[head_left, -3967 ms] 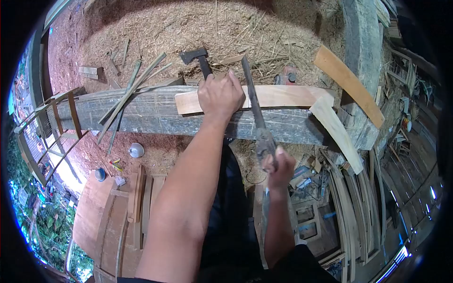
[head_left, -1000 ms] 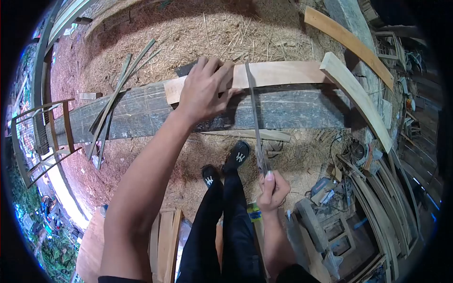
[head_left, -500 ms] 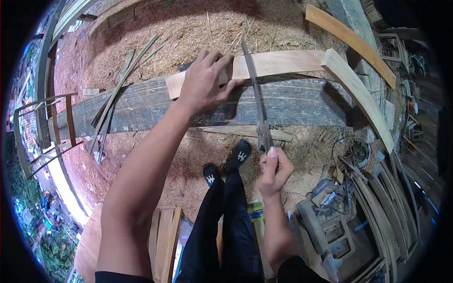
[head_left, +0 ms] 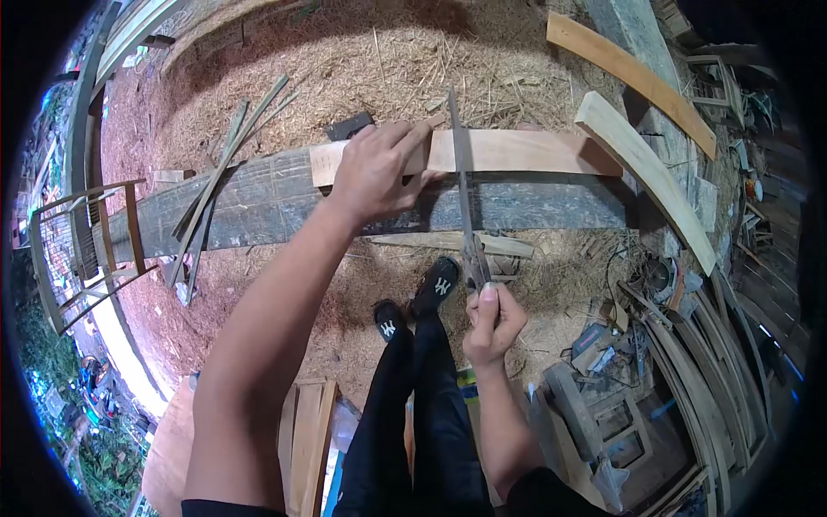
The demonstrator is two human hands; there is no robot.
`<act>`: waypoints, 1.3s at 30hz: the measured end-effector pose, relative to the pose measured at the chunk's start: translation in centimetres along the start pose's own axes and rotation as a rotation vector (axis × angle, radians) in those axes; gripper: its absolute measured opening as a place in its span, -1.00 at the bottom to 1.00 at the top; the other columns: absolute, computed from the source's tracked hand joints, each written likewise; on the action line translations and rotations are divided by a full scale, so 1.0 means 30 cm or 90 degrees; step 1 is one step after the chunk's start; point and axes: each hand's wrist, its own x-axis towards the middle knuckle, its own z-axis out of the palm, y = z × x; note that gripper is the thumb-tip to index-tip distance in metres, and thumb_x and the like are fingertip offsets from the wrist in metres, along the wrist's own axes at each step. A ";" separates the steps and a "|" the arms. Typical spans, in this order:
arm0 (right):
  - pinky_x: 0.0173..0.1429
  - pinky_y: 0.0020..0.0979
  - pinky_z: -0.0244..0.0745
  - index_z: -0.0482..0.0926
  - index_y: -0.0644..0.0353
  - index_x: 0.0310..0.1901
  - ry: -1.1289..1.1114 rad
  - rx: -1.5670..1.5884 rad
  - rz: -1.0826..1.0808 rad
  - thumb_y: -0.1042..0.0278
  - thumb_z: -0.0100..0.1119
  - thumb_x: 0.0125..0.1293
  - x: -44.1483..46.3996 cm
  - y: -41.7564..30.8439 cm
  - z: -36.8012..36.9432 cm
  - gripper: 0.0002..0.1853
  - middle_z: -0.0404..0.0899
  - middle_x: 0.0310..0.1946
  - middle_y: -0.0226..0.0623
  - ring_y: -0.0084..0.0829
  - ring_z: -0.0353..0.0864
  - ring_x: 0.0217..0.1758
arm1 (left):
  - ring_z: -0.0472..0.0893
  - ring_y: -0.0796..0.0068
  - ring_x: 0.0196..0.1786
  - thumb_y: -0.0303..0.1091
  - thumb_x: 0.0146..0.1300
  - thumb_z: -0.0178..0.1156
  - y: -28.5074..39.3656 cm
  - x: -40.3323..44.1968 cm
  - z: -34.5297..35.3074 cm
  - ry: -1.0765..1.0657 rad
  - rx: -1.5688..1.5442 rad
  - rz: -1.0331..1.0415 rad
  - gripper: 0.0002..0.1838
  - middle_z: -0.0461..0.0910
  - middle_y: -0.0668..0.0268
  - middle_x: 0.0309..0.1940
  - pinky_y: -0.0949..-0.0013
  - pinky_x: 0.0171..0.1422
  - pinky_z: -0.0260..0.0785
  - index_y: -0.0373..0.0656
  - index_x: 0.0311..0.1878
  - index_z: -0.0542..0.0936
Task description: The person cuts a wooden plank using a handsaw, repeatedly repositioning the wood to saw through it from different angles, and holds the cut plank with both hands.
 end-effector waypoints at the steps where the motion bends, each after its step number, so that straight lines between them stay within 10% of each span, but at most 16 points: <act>1: -0.46 -0.44 0.16 0.41 0.25 -0.49 -0.002 0.002 -0.005 0.25 0.04 0.54 0.014 0.001 0.015 -0.61 0.38 -0.66 -0.42 -0.59 0.39 -0.59 | 0.67 -0.02 0.05 -0.12 0.15 0.51 -0.009 0.002 0.003 0.014 -0.009 0.014 -0.32 0.68 0.02 0.07 0.04 0.17 0.52 -0.25 0.29 0.59; 39: -0.47 -0.50 0.03 0.37 0.24 -0.49 0.036 -0.085 -0.063 0.19 0.00 0.60 -0.028 -0.017 0.034 -0.55 0.31 -0.63 -0.51 -0.69 0.24 -0.58 | 0.68 -0.01 0.10 -0.10 0.19 0.49 -0.015 0.014 0.011 0.007 0.014 0.004 -0.33 0.68 0.03 0.08 0.02 0.22 0.51 -0.19 0.32 0.59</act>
